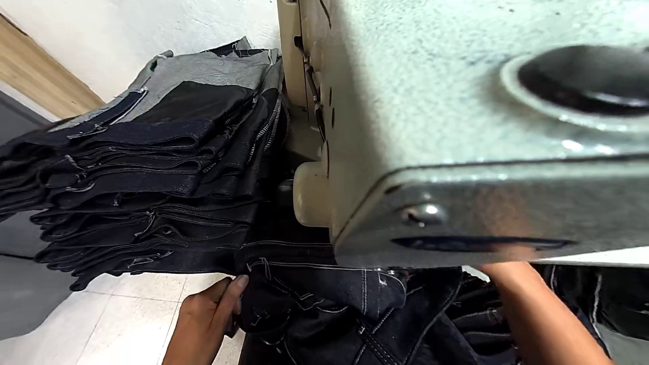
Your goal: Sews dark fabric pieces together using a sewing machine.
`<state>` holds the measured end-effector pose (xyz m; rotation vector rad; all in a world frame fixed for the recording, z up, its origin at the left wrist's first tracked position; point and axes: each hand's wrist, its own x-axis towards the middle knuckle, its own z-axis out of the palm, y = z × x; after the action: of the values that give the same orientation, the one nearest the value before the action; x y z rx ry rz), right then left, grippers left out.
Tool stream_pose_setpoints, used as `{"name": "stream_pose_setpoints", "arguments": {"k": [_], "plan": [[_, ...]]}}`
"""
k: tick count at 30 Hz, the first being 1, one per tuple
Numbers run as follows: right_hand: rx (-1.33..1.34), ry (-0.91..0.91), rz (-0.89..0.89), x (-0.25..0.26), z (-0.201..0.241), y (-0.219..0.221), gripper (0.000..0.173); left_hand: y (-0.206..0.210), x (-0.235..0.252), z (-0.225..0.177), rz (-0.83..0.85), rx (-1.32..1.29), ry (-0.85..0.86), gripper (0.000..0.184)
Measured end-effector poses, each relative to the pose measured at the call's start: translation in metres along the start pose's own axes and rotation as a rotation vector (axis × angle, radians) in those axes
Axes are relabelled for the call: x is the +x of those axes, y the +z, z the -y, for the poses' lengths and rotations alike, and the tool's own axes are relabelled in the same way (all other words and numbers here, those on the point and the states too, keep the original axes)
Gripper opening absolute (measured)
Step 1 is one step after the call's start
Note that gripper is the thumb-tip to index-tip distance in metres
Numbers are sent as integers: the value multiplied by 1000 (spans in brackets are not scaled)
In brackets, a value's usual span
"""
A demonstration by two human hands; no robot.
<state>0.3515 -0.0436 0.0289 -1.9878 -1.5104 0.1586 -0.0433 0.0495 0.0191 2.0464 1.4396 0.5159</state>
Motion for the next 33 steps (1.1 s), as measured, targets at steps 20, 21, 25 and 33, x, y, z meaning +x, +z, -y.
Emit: {"name": "stream_pose_setpoints", "arguments": {"k": [20,21,25,33], "plan": [[1177,443,144,-14,-92,33,23,87,10,-96,85,-444,-11,46],[1092,258,229,-13,-123,17,17,84,4,-87,56,-417,60,46],[819,-168,695,-5,-124,-8,22,68,-29,-37,69,-534,-64,35],[-66,-415,244,-37,-54,4,20,-8,34,-29,95,17,354,34]]}}
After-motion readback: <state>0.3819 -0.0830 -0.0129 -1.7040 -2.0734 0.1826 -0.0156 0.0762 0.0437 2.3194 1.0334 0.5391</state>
